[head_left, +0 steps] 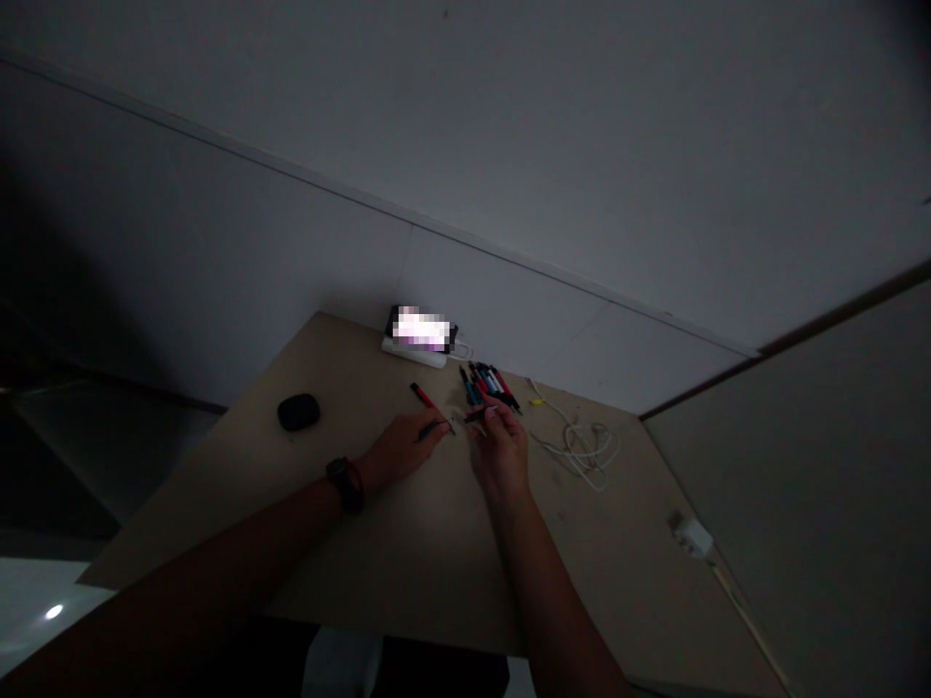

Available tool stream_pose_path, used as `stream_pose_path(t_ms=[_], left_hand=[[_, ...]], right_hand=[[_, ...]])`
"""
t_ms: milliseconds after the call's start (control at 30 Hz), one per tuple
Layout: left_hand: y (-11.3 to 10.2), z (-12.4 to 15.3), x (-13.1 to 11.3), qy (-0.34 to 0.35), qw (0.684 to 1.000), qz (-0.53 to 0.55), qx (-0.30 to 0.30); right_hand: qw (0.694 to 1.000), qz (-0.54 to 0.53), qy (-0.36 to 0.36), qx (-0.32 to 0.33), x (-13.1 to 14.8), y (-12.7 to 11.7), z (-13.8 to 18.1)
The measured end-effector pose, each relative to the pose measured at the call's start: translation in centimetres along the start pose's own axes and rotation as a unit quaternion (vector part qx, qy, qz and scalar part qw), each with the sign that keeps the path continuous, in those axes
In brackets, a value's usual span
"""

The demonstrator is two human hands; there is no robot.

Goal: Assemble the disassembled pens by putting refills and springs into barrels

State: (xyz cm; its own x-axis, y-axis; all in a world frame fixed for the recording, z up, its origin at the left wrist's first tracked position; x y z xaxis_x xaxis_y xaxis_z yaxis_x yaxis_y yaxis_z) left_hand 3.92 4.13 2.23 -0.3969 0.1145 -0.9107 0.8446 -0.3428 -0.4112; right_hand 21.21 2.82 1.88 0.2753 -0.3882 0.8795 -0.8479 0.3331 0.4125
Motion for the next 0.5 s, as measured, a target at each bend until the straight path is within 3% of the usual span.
stream_pose_path(t_ms=[233,500], left_hand=[[-1.0,-0.5,0.7,-0.022,0.996,0.051,-0.073],[-0.9,-0.9,1.3,-0.023,0.991,0.097,-0.089]], right_hand=[[0.999,0.031,-0.021,-0.038,-0.6,-0.8,-0.5],[0.987,0.153,-0.046,0.001,-2.2,-1.6,-0.8]])
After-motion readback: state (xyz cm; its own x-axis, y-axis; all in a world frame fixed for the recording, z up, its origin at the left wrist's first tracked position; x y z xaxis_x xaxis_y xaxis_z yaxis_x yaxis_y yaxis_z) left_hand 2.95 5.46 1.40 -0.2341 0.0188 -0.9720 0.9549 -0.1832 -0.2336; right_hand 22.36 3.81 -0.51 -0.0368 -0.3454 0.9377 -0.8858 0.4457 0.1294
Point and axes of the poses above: each hand's wrist, its own z-axis away from the middle knuckle, its own y-axis out of the palm, x = y × z, the point moved 4 cm from there along -z, towards the middle knuckle, and after that the axes turned 15 degrees about -y, right-handed, at the moved point
